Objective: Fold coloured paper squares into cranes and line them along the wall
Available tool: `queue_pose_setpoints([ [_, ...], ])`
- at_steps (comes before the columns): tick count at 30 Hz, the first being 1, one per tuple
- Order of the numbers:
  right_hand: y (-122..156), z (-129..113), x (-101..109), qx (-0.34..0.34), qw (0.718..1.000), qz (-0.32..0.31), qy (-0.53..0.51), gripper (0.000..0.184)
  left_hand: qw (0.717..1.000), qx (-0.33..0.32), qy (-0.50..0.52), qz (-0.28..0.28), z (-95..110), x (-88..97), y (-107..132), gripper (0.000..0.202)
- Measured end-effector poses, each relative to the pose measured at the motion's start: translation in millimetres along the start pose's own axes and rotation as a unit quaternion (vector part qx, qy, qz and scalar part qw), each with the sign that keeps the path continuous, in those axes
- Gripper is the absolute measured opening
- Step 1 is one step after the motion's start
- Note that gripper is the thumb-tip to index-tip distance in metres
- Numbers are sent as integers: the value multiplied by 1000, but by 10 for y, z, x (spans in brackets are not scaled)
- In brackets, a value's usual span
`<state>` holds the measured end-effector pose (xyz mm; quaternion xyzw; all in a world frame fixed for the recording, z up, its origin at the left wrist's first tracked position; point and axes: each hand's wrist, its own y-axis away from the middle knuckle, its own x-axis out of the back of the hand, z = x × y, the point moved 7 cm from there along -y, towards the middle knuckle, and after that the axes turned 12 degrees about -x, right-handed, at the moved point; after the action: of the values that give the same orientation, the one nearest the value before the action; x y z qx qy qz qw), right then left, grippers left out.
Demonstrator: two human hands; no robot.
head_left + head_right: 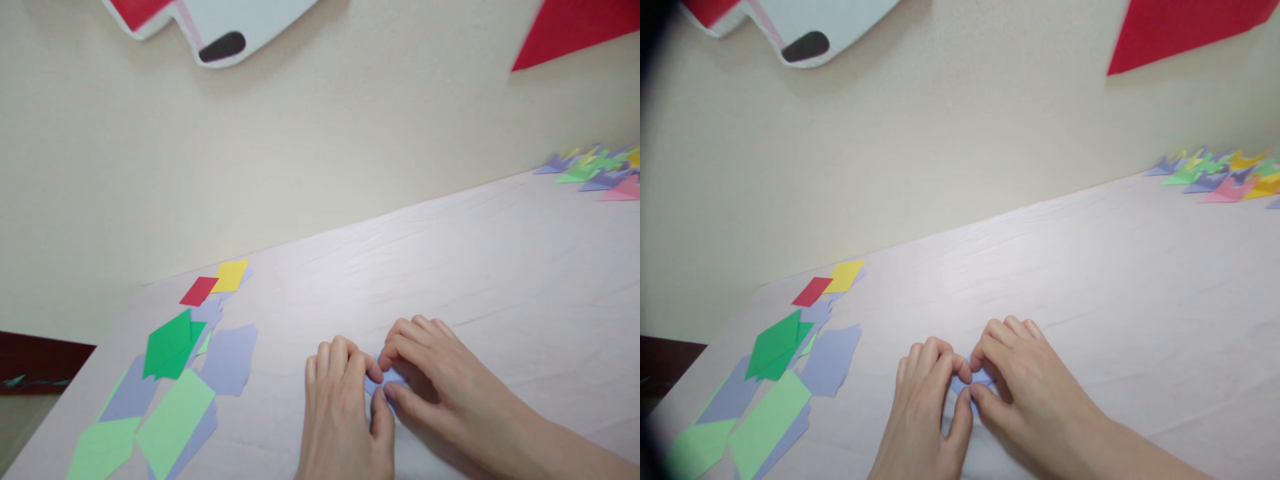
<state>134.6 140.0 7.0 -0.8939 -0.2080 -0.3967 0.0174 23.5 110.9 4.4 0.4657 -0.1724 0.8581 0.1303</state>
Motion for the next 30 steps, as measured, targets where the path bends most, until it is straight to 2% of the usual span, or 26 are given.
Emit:
queue_pose_setpoints([
  [2, -6, -18, -7, 2, 1000, 3, 2, 13, 1000, 1, 0, -4, -2, -8, 5, 20],
  [7, 9, 33, 13, 35, 999, -20, -28, 34, 1000, -2, 5, -6, 9, -2, 10, 24],
  [11, 12, 62, 30, 45, 998, -32, -34, 38, 1000, 1, 9, -3, 12, 4, 13, 25],
  [13, 9, 45, 31, 31, 999, -25, -29, 37, 1000, 3, 10, -1, 15, 4, 14, 25],
  [17, 11, -17, 24, -6, 1000, 6, 0, 17, 1000, 7, 5, 5, 28, 17, 10, 21],
  [19, 13, -40, 16, -8, 1000, 15, 9, 15, 1000, 5, 6, 1, 38, 18, 7, 18],
  [24, -2, -18, 26, 15, 1000, 11, -13, 34, 1000, 5, 14, -7, 36, 22, 22, 23],
  [30, 6, 5, 86, 27, 999, 7, -20, 46, 999, 39, 26, 24, 13, 93, 59, 39],
])
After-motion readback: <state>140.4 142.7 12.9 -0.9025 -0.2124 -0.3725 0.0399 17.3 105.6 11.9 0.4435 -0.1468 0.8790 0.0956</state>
